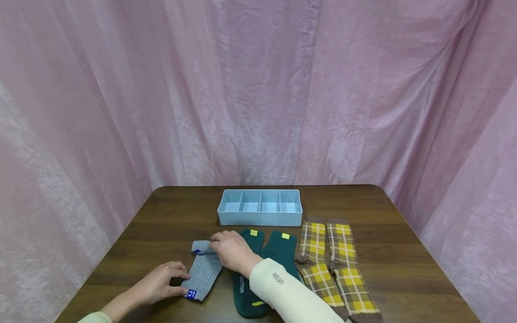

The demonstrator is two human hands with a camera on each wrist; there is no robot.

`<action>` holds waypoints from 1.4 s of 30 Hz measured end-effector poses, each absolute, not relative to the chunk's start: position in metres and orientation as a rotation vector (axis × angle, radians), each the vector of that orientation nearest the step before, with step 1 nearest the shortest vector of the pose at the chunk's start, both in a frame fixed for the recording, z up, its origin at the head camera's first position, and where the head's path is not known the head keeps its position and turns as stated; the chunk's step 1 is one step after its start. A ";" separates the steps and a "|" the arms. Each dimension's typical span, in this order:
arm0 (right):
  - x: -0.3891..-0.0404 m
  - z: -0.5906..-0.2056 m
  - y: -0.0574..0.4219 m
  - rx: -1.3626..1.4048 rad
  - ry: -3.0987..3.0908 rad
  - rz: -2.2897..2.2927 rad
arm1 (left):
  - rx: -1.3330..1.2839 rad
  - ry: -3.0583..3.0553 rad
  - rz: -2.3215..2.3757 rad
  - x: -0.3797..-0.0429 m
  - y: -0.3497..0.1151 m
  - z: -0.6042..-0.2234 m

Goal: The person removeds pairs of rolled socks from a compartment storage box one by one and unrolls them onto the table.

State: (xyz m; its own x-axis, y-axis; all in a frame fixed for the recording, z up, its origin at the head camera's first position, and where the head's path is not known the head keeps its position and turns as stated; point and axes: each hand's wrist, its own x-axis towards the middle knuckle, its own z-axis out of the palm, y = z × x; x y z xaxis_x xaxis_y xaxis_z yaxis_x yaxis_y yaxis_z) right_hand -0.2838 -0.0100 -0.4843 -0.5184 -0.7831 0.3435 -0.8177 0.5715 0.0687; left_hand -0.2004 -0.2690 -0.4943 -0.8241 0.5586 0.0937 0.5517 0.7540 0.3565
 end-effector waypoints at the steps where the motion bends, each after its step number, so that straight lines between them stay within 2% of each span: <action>1: -0.283 -0.485 -0.009 1.364 -2.435 0.096 | 0.913 2.927 0.583 -0.200 -0.269 -0.494; 7: -0.280 -0.489 -0.007 1.487 -2.424 -0.042 | 0.898 2.907 0.576 -0.201 -0.267 -0.494; 23: -0.295 -0.493 -0.006 1.191 -2.868 0.029 | 0.965 2.894 0.494 -0.203 -0.266 -0.494; 32: -0.291 -0.492 -0.008 1.508 -2.520 -0.179 | 0.990 2.917 0.475 -0.204 -0.268 -0.493; 42: -0.301 -0.492 -0.011 1.259 -2.841 -0.126 | 1.050 2.926 0.475 -0.203 -0.267 -0.494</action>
State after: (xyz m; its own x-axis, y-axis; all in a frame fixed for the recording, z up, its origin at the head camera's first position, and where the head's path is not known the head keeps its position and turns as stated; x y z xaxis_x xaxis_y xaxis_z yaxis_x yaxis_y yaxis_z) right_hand -0.3013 -0.0114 -0.4920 -0.6717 -0.7408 -0.0045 -0.7383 0.6689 0.0865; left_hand -0.2031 -0.2667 -0.4941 -0.7771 0.6207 0.1039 0.6218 0.7316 0.2796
